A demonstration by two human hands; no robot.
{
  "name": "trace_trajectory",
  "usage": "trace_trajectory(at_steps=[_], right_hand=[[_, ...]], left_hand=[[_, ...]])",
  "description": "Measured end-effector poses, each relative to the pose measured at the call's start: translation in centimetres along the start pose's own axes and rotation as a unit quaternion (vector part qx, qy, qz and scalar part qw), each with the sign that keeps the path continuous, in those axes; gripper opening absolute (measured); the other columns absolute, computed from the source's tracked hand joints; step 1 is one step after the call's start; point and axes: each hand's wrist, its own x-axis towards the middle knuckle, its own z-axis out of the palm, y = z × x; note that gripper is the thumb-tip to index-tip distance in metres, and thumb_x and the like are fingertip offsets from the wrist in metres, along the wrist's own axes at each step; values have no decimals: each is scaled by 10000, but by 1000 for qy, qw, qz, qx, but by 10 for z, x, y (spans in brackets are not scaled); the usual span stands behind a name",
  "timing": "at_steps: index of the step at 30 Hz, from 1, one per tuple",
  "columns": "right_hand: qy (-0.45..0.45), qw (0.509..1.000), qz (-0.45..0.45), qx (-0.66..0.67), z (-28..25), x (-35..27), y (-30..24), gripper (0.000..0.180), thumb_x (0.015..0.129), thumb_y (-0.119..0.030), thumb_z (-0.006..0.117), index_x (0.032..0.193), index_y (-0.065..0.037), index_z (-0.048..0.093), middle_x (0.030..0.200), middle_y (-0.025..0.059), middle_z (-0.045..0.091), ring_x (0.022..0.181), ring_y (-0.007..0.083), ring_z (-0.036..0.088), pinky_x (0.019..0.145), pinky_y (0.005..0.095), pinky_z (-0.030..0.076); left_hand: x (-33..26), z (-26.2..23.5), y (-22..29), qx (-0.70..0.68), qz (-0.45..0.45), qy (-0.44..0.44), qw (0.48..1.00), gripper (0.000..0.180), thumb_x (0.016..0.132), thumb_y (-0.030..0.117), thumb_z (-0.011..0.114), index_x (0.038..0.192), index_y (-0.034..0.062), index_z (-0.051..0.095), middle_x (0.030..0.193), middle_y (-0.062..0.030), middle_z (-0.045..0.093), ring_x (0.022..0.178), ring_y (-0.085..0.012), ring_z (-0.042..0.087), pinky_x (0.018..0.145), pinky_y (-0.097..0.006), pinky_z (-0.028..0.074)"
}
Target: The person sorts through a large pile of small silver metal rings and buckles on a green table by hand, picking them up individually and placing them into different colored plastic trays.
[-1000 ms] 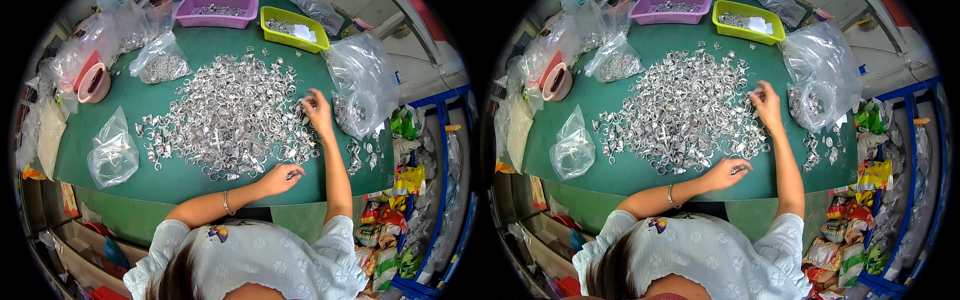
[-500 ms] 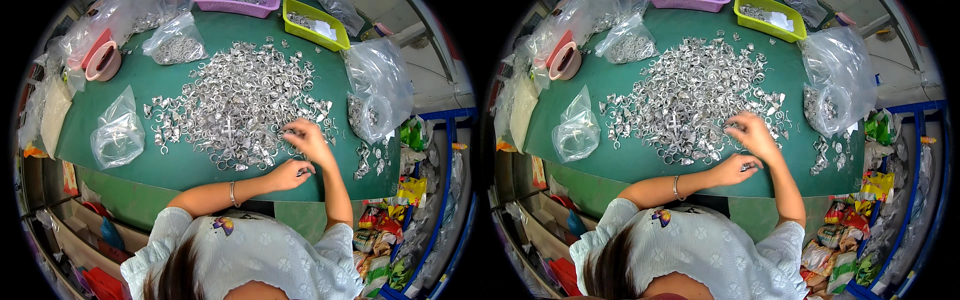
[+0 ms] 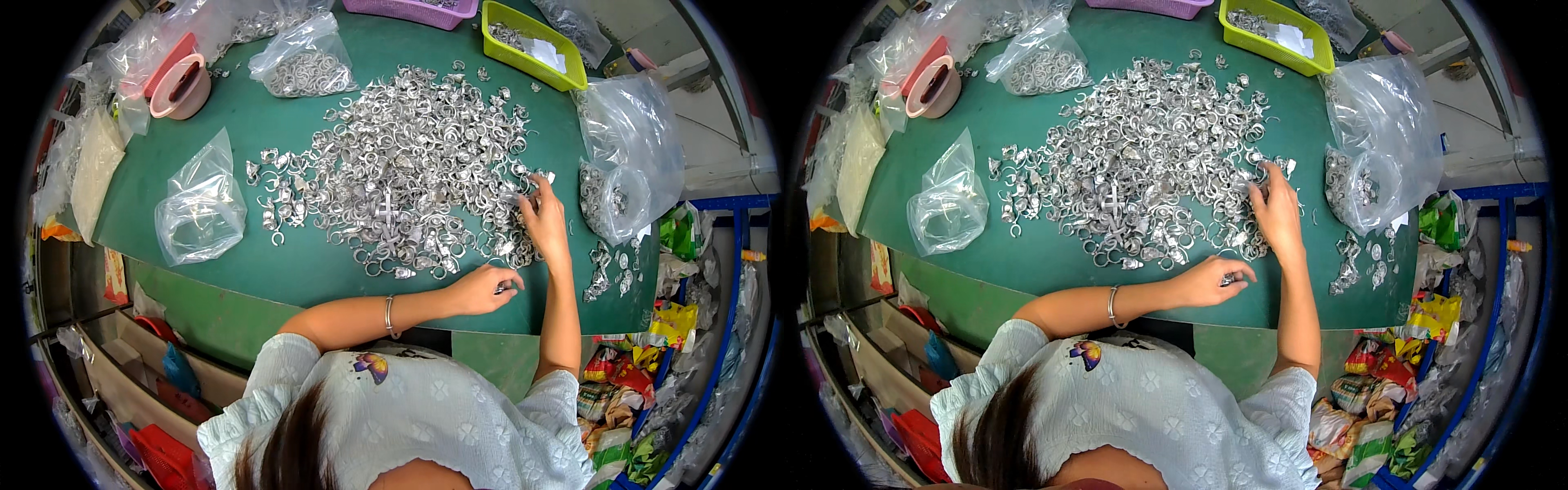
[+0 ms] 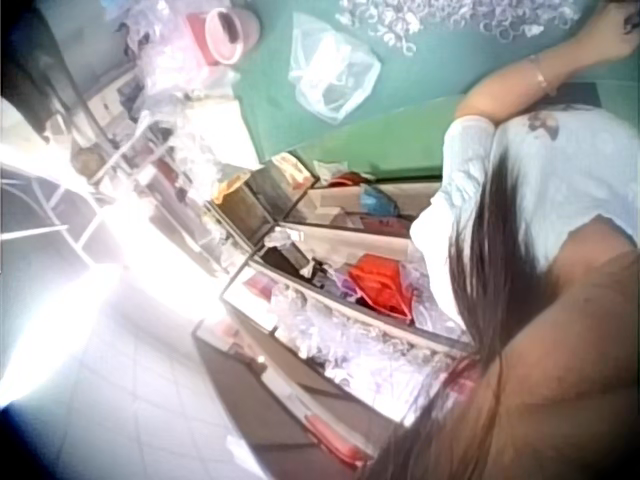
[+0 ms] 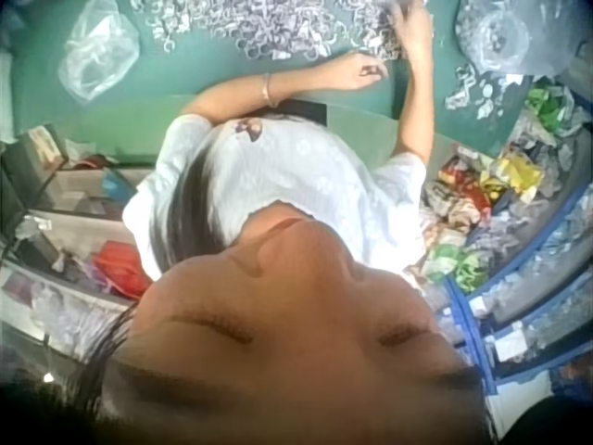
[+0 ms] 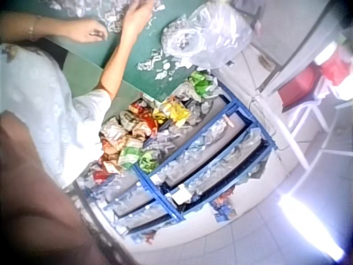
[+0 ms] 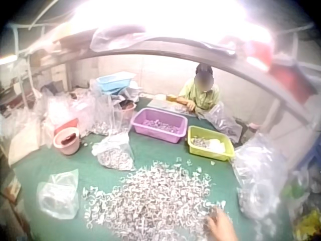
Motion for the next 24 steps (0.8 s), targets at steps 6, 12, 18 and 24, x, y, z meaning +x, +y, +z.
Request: trace_trajectory(at_steps=[6, 12, 18, 24], right_hand=[[30, 944, -325, -56, 36, 5, -52, 448, 725, -208, 702, 1138, -100, 565, 768, 104, 440, 760, 290, 462, 719, 377, 392], [90, 938, -326, -77, 34, 12, -14, 226, 742, -169, 646, 935, -53, 617, 766, 116, 491, 758, 294, 511, 681, 391, 405], [-29, 935, -106, 337, 19, 18, 22, 229, 866, -143, 446, 950, 16, 588, 716, 100, 537, 668, 210, 506, 573, 320, 402], [-209, 615, 122, 750, 5, 17, -10, 264, 894, -171, 435, 1006, 25, 572, 693, 40, 526, 596, 132, 459, 466, 240, 342]], left_hand=[[0, 5, -13, -21, 29, 18, 999, 179, 800, 72, 590, 977, 53, 606, 679, -89, 568, 577, -180, 540, 576, -323, 439], [0, -2, 2, -23, 5, -9, 1000, 174, 803, 65, 588, 976, 50, 606, 665, -83, 561, 568, -186, 528, 569, -326, 432], [0, 0, 3, -18, -10, -10, 1000, 172, 807, 92, 591, 976, 64, 609, 667, -87, 560, 565, -201, 529, 557, -328, 428], [0, 0, 0, -19, -8, -5, 1000, 174, 803, 91, 595, 974, 62, 608, 673, -94, 563, 587, -210, 542, 576, -333, 438]])
